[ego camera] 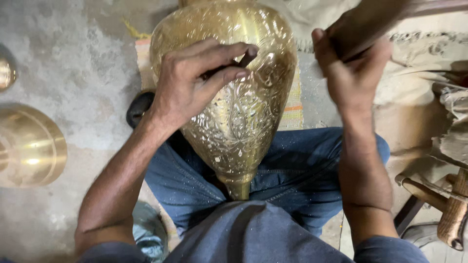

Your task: The person sits cross-legged on the floor with a large brass vase on their lap and engraves decorative floral patterns into its surface. They hold a small chisel against the metal with one hand and strike it with a wooden mallet in the other, repositioning the chisel repeatedly to work different areas of the pattern.

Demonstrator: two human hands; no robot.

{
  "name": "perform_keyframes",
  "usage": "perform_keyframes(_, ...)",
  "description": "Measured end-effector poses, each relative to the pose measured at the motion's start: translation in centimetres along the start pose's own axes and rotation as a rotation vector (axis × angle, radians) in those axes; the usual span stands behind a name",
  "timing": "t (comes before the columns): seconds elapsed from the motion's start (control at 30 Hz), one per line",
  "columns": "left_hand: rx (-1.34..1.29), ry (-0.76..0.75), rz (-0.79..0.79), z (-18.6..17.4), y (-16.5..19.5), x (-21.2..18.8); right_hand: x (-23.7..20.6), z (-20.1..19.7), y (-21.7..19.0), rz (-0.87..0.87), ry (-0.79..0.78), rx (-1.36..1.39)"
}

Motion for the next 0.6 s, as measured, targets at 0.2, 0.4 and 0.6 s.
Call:
perform_keyframes(0.2,0.038,-0.007,0.000,-0.1,0.1,-0.4,0.0,0.3,-0.9,0.168,0.031,-0.213)
perform_keyframes(0.4,0.030,-0.002,0.023,-0.1,0.3,0.0,-0.6,0.9,-3.3,-0.125,-0.123,-0.472)
perform_keyframes(0.6,0.033,-0.025,-0.011,-0.3,0.6,0.0,-1.4,0.8,-1.2,0.086,-0.131,-0.394)
Point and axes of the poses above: each hand's wrist, its own x-axis towards the middle knuckle, its own z-axis out of the palm, y = z × x, the point moved 6 cm from there along x, towards the middle knuckle, and after that the axes turned 13 degrees about x, right-handed, at the moved point
